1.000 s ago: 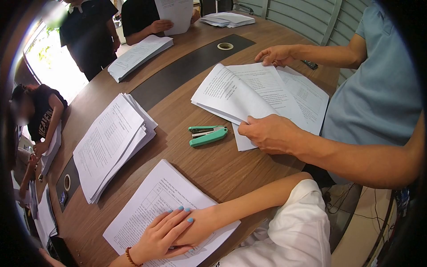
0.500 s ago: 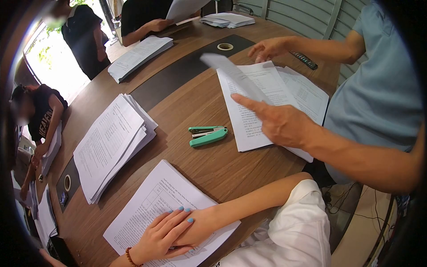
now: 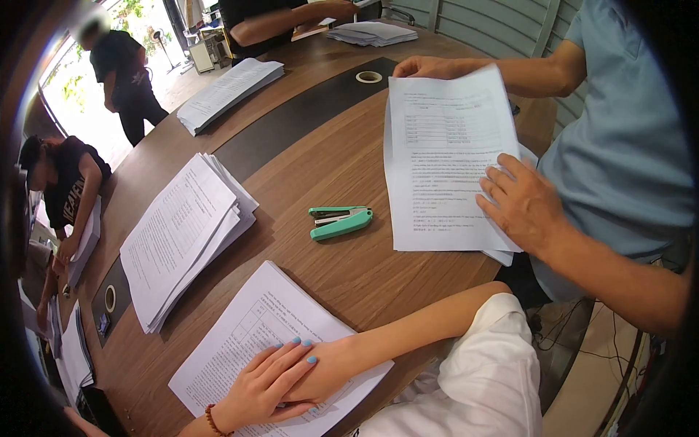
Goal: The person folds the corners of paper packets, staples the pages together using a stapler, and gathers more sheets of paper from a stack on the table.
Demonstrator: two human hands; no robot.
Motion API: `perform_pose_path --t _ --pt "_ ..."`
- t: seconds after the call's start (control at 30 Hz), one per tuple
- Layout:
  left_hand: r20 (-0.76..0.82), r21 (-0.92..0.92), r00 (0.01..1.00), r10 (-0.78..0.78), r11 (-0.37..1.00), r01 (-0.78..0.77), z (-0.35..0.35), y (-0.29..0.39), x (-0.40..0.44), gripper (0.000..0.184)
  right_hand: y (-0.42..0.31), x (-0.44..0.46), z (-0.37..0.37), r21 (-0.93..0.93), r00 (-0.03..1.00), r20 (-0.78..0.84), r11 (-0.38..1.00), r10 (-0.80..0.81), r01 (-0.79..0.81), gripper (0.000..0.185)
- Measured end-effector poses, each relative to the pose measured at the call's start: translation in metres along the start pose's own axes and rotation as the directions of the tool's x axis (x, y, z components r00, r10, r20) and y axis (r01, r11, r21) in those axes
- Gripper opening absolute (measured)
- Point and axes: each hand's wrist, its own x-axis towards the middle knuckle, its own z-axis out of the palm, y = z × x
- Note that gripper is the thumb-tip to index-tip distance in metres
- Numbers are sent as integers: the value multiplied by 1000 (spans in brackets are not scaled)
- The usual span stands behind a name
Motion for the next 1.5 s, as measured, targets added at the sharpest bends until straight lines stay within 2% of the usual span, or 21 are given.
perform_pose_path --t 0.13,0.37,0.43,0.5,0.53,0.6,0.63,0.67,0.9,1.37,1.43,1.5 --pt "8 -2 1000 -1 1000 1 -1 0 1 62 1 -2 4 1 998 -68 1000 -16 16 22" --pt "-4 6 1000 13 1000 -13 -1 0 0 61 -1 1 -1 19 1000 28 1000 9 -9 23" --pt "18 19 999 33 999 -34 -1 -1 0 66 1 1 0 29 998 60 999 26 -28 23" --pt "-10 -39 1000 24 999 -24 0 0 -4 67 4 -2 11 -37 995 -95 999 -25 21 23" --pt "-24 -104 1000 -6 995 3 1 2 -5 67 1 -3 6 -59 997 -79 998 0 -5 23" --pt "-49 -86 999 24 996 -28 1 2 -6 66 -4 0 -4 75 992 86 993 88 -94 24" --pt "-51 -62 999 17 998 -20 0 2 -6 65 9 1 24 58 997 -9 995 78 -77 24" --pt "-80 -65 996 42 997 -47 1 2 -8 65 10 4 26 42 997 -33 997 67 -66 24" --pt "-124 -82 992 40 995 -50 1 2 -10 64 6 1 10 -7 987 86 991 134 -134 24" --pt "-75 -107 997 12 994 -20 -2 2 -9 64 -1 1 5 -121 996 77 992 39 -30 26" --pt "-95 -84 995 29 996 -37 -2 3 -9 65 -5 -1 -1 -138 999 44 990 2 4 26" --pt "-83 -76 996 18 997 -25 -1 3 -9 65 -1 -1 8 -77 999 -46 997 2 -6 27"
